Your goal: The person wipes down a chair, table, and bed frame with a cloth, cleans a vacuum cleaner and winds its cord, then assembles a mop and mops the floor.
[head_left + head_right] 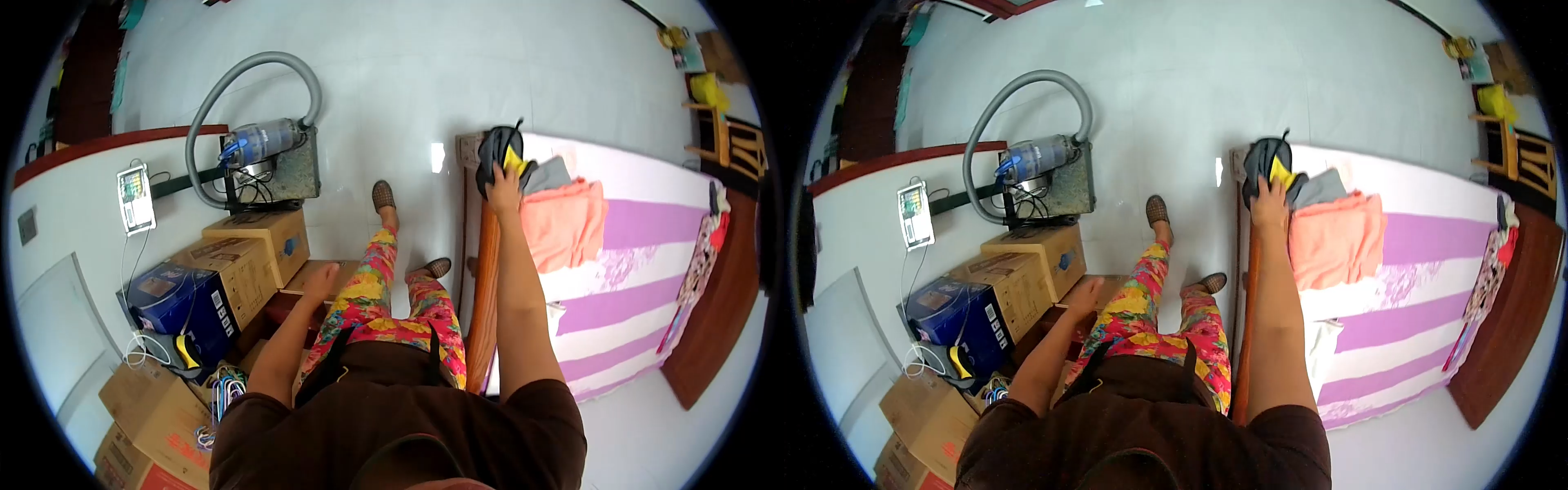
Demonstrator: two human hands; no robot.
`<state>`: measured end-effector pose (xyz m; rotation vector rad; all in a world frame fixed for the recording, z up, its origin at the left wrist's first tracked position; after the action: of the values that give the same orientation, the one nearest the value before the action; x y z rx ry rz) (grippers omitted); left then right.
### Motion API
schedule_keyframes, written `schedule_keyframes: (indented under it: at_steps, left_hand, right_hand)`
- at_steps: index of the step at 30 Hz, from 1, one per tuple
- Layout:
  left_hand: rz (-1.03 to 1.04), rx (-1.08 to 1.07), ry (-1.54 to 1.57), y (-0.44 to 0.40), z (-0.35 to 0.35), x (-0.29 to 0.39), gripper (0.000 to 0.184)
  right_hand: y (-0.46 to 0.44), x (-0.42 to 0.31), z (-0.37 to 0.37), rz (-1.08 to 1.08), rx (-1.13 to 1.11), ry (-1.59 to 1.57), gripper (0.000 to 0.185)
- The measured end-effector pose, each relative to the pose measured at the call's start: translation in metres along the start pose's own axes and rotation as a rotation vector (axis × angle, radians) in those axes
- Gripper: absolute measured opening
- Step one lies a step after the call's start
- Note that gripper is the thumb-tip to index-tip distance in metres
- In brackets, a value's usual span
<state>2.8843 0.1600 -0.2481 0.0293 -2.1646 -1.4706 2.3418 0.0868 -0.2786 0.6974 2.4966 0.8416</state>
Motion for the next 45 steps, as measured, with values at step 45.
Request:
schedule_keyframes:
  at_steps: [45]
  left_hand:
    - [0.064, 0.602, 0.218, -0.097, -0.428, 0.209, 0.042]
  right_hand:
    - [-0.393, -0.277, -0.489, -0.405, -0.153, -0.286, 0.036]
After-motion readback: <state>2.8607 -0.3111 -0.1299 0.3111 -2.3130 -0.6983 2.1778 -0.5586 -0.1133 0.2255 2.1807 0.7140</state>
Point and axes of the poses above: each hand's wrist, its own y-axis away from the middle knuckle, its own z-axis out of the palm, x = y × z, the point moved 8 cm from there along -y, towards the middle knuckle, and after that the axes turned 14 degrees about -x, right-handed, at the moved point
